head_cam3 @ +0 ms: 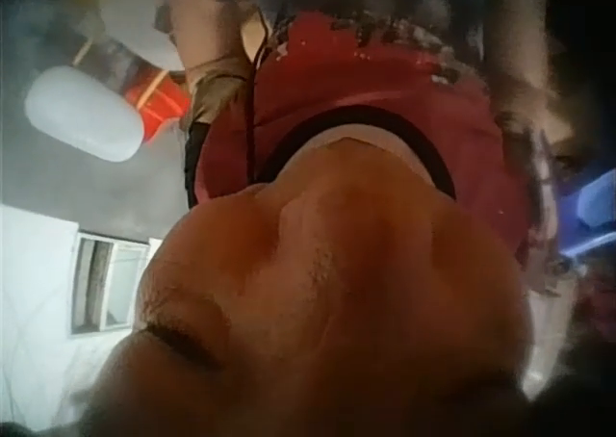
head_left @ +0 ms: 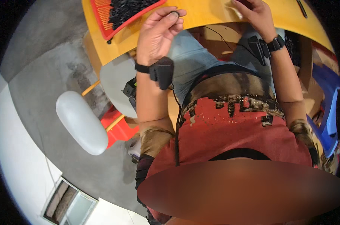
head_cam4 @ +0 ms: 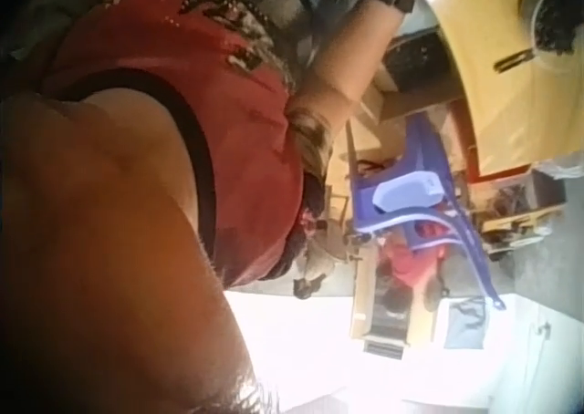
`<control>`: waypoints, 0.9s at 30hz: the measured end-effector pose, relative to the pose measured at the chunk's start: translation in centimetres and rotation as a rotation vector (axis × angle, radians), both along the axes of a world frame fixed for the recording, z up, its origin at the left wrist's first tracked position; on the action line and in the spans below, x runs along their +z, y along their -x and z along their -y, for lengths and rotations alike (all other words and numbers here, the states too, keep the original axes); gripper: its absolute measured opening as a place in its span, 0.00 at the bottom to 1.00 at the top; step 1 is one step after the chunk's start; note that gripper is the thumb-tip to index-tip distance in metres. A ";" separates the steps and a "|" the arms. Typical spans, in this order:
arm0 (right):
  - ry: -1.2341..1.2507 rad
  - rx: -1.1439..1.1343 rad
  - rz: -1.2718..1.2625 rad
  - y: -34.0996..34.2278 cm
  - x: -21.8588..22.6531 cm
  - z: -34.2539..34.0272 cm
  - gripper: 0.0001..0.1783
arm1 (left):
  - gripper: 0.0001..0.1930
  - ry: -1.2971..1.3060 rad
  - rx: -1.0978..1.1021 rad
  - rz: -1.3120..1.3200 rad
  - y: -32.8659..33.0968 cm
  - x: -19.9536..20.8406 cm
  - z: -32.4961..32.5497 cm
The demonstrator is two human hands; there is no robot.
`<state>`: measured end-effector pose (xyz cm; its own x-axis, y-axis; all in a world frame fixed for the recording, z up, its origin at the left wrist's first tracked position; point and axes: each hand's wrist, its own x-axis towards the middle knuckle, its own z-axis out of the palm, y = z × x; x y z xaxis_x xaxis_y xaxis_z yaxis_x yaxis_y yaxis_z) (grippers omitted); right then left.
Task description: The person assembles a small black component by hand, inserting a silver pin into a plastic housing.
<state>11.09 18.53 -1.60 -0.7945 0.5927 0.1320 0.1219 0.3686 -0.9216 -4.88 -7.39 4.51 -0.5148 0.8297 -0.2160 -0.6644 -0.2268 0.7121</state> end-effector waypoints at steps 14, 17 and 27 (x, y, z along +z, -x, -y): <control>0.177 0.256 -0.093 -1.1 4.0 2.0 0.06 | 0.09 -0.032 0.038 0.252 -3.7 -5.1 -6.5; 0.175 0.256 -0.076 -1.1 3.9 2.1 0.06 | 0.09 -0.065 0.053 0.245 -4.1 -5.2 -6.6; 0.158 0.245 -0.086 -1.1 3.9 2.0 0.06 | 0.15 -0.011 0.075 0.018 -4.6 -5.4 -6.1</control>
